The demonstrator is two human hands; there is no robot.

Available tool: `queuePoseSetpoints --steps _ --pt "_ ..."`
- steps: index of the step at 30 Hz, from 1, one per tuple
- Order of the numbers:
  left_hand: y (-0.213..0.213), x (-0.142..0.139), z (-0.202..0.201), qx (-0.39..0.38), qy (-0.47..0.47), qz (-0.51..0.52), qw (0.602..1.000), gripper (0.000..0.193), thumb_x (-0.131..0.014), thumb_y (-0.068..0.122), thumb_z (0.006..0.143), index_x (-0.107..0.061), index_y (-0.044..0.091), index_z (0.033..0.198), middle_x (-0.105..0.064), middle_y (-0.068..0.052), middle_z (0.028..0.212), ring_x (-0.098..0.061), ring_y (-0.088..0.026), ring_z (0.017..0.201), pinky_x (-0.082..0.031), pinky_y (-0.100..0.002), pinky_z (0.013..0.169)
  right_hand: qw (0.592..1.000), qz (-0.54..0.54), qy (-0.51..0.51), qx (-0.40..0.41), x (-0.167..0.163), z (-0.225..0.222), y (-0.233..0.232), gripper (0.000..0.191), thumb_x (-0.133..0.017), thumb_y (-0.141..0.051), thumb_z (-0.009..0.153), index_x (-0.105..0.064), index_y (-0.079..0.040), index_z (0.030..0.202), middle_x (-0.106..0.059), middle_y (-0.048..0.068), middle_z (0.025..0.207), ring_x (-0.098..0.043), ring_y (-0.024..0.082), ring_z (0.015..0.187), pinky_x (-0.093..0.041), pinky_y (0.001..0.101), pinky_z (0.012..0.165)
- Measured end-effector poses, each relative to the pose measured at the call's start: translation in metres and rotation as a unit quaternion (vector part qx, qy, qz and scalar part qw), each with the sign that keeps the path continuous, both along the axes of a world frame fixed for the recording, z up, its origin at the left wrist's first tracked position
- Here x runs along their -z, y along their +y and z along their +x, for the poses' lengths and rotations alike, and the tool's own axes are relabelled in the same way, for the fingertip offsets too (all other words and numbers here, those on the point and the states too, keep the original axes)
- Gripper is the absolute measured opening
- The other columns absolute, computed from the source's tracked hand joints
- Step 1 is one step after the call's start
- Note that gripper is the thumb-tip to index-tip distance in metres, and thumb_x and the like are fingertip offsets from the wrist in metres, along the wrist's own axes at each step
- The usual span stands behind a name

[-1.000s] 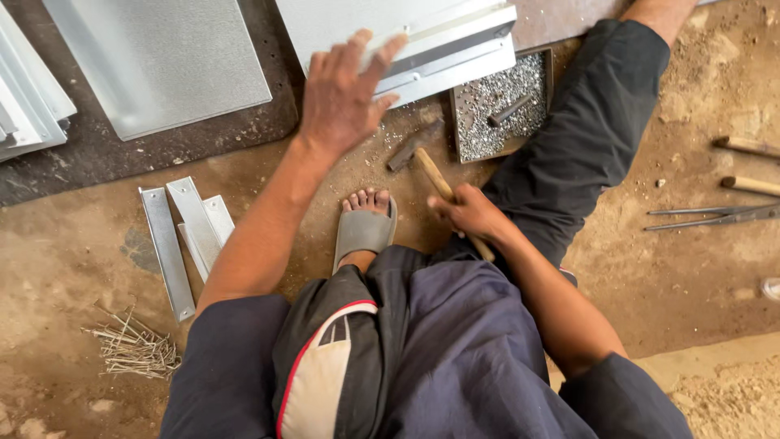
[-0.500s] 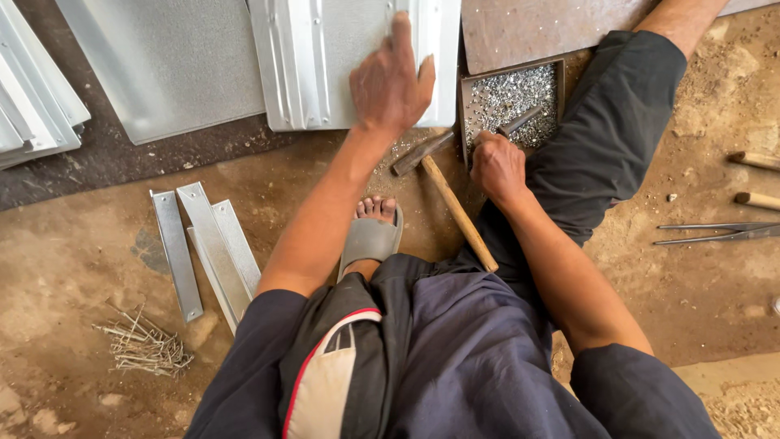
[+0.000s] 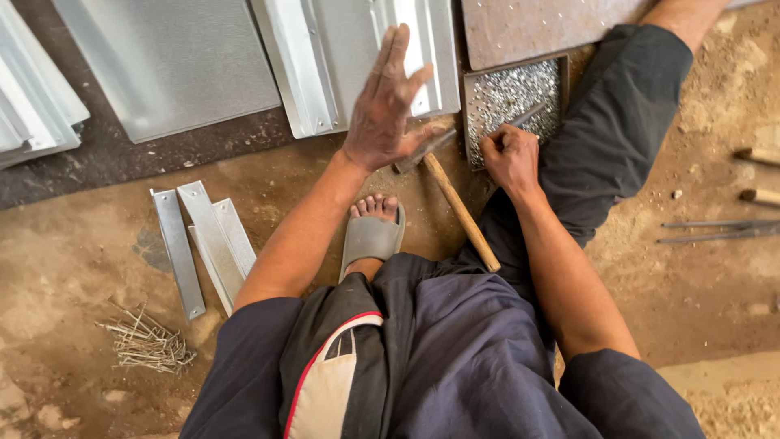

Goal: The person sits on the ground assembling aluminum panels, holding a white sheet steady with one hand while driving nails through an aluminum strip into the sheet with a hammer. They reposition the panel and strips between nails, working along the edge to fasten the pieces together.

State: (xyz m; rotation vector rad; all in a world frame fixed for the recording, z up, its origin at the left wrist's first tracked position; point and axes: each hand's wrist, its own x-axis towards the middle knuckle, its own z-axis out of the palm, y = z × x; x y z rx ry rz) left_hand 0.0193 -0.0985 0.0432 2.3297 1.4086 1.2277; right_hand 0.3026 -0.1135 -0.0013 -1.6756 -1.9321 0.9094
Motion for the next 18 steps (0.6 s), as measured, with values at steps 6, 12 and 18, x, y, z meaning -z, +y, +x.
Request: queuePoseSetpoints --steps 6,12,18 --pt "-0.002 0.018 -0.013 -0.028 0.029 -0.033 0.999 0.099 -0.095 0.03 0.09 -0.024 0.027 0.16 -0.003 -0.003 0.176 -0.008 -0.024 0.164 -0.027 -0.038 0.139 0.999 -0.023 0.028 0.002 0.005 0.004 0.003 0.017 -0.062 -0.007 0.092 -0.063 0.005 0.08 -0.062 0.018 0.067 -0.064 0.028 0.058 -0.049 0.0398 0.057" --pt "-0.011 0.032 -0.024 -0.053 0.02 -0.019 0.998 0.105 -0.095 0.036 0.087 -0.019 0.031 0.159 -0.007 0.001 0.176 -0.012 -0.02 0.164 -0.026 -0.039 0.138 1.0 -0.018 -0.004 -0.016 0.001 0.007 0.001 0.025 -0.059 -0.006 0.097 -0.062 0.007 0.076 -0.058 0.025 0.068 -0.06 0.036 0.059 -0.047 0.0442 0.061" --pt "-0.005 0.03 -0.014 -0.039 0.054 -0.006 0.998 0.101 -0.084 0.036 0.096 -0.014 0.025 0.168 -0.005 -0.005 0.174 -0.014 -0.029 0.161 -0.025 -0.045 0.133 0.996 -0.048 0.066 -0.033 -0.022 -0.002 0.003 0.015 -0.072 -0.011 0.097 -0.076 0.003 0.095 -0.072 0.016 0.077 -0.068 0.02 0.065 -0.053 0.0332 0.06"
